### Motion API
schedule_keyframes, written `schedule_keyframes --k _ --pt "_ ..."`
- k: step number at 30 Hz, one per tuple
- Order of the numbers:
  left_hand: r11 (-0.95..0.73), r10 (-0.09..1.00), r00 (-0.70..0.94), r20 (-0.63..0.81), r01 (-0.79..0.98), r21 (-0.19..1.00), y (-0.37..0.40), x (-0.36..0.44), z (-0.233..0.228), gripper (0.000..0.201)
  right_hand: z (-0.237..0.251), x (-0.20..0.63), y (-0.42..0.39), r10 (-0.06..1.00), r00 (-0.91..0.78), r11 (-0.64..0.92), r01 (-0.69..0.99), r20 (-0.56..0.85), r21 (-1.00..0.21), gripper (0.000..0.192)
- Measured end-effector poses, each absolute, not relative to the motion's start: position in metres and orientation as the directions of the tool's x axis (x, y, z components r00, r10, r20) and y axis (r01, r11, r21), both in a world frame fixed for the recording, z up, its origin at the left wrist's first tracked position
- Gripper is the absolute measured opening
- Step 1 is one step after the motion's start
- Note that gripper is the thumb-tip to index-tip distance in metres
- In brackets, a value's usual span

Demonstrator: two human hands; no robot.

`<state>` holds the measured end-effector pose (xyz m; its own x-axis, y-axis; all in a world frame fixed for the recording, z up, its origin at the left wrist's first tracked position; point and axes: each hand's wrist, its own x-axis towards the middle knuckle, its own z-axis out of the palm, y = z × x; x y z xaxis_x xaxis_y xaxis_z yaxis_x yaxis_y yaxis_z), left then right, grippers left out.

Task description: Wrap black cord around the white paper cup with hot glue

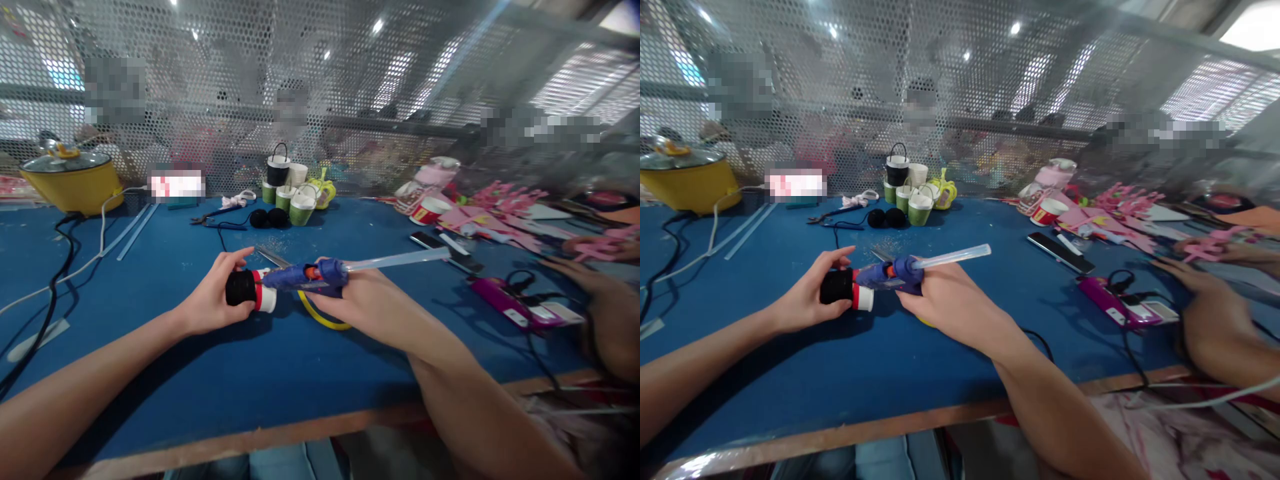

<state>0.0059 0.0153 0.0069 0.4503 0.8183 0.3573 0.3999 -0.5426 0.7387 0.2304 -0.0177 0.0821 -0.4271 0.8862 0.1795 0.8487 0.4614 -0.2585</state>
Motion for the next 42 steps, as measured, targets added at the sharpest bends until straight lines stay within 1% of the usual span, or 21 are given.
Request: schedule_keyframes --k 6,10,14,20,24,27,35,42 --pt "-0.603 0.78 0.478 0.405 0.401 0.689 0.0147 0.0061 0.0066 0.071 0.0848 0.2309 -0.0184 0.884 -0.448 0.467 0.841 0.132 -0.274 0.02" --pt "-0.636 0.755 0.496 0.429 0.391 0.665 0.0143 0.0056 0.0062 0.073 0.0842 0.2312 -0.0154 0.895 -0.421 0.446 0.846 0.147 -0.293 0.02" --pt "-0.665 0.729 0.522 0.444 0.382 0.643 0.0132 0.0056 0.0069 0.075 0.0831 0.2315 -0.0122 0.887 -0.433 0.461 0.848 0.158 -0.263 0.025" --pt "-0.683 0.712 0.542 0.447 0.382 0.623 0.0121 0.0062 0.0081 0.079 0.0882 0.2315 -0.0183 0.901 -0.415 0.433 0.844 0.126 -0.315 0.02" --pt "-0.697 0.701 0.544 0.461 0.383 0.607 0.0111 0.0067 0.0085 0.079 0.0875 0.2323 -0.0166 0.891 -0.43 0.455 0.84 0.148 -0.295 0.022" --pt "-0.707 0.69 0.552 0.467 0.377 0.599 0.0101 0.0073 0.0091 0.079 0.0856 0.2334 -0.0136 0.874 -0.459 0.485 0.834 0.157 -0.262 0.027" --pt "-0.724 0.673 0.562 0.481 0.366 0.584 0.0094 0.0072 0.0094 0.08 0.0898 0.2333 -0.0182 0.911 -0.401 0.411 0.864 0.095 -0.291 0.026" --pt "-0.762 0.633 0.597 0.493 0.366 0.535 0.0088 0.0069 0.0092 0.083 0.0883 0.23 -0.0109 0.907 -0.406 0.421 0.863 0.113 -0.278 0.029"
